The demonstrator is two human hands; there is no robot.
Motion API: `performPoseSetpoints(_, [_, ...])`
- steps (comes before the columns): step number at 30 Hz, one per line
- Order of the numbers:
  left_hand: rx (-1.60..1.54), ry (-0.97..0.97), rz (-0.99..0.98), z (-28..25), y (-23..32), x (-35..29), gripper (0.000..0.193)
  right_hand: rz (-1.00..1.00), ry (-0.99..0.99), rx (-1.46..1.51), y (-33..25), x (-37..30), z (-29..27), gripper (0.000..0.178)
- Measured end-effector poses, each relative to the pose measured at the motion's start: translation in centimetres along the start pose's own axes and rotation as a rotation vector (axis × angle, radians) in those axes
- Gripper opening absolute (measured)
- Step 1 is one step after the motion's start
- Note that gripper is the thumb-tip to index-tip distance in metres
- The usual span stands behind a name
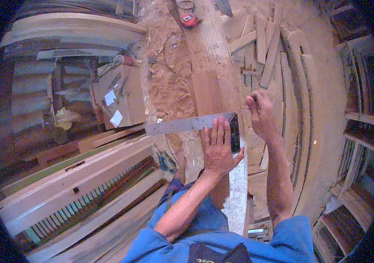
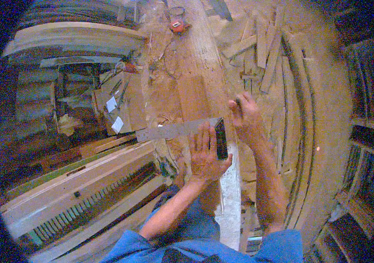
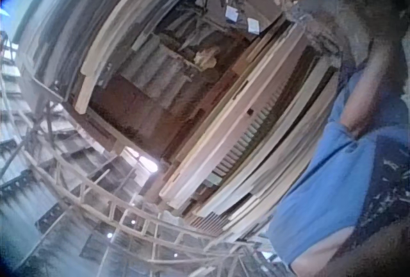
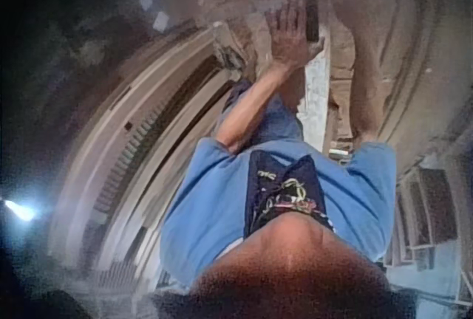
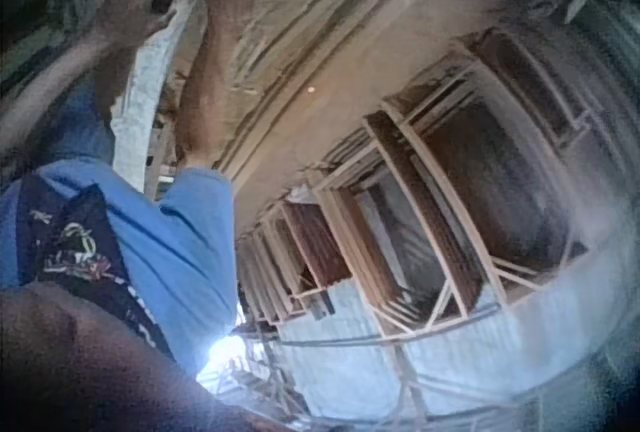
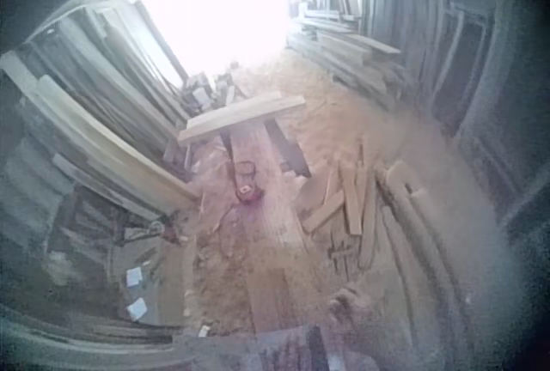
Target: The person uses a try square and pencil to mark straight lines on a long wooden plank. They repeatedly position the square, draw lines, and reposition the plank to continue marking along its length.
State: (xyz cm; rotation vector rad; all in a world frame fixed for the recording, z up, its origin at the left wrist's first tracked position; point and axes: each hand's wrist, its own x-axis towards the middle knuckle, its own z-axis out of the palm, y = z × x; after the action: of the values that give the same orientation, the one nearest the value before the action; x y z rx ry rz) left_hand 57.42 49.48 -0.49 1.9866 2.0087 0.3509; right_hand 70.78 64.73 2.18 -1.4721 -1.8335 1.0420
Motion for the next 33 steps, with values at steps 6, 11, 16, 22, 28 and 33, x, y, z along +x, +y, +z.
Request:
performPoseSetpoints(6, [-0.133, 0.026, -0.064, -0.3, -1.3, -3.8, 0.129, 0.251, -0.415, 0.348, 3.2, -8.3, 2.7, 0.029])
performPoseSetpoints(11, [-0.314, -0.056, -0.431, -1.7, -1.0, -8.3, 0.131, 0.413, -0.392, 0.546, 3.8, -11.9, 0.8, 0.032])
performPoseSetpoints(16, [-0.475, -0.118, -0.684, -1.9, 0.5, -7.3, 0.121, 0.611, -0.342, 0.582, 2.8, -13.4, -2.4, 0.030])
performPoseSetpoints(22, [-0.416, -0.046, -0.795, -4.7, 0.7, -7.3, 0.110, 0.539, -0.400, 0.754, 1.5, -13.6, -3.9, 0.034])
performPoseSetpoints(28, [-0.504, 0.123, -0.718, -5.3, 0.7, -6.4, 0.085, 0.470, -0.461, 0.685, 1.1, -13.7, -2.0, 0.035])
performPoseSetpoints(33, [-0.397, 0.156, -0.451, -4.3, 0.5, -6.8, 0.084, 0.400, -0.478, 0.683, 0.7, -13.2, 0.5, 0.028])
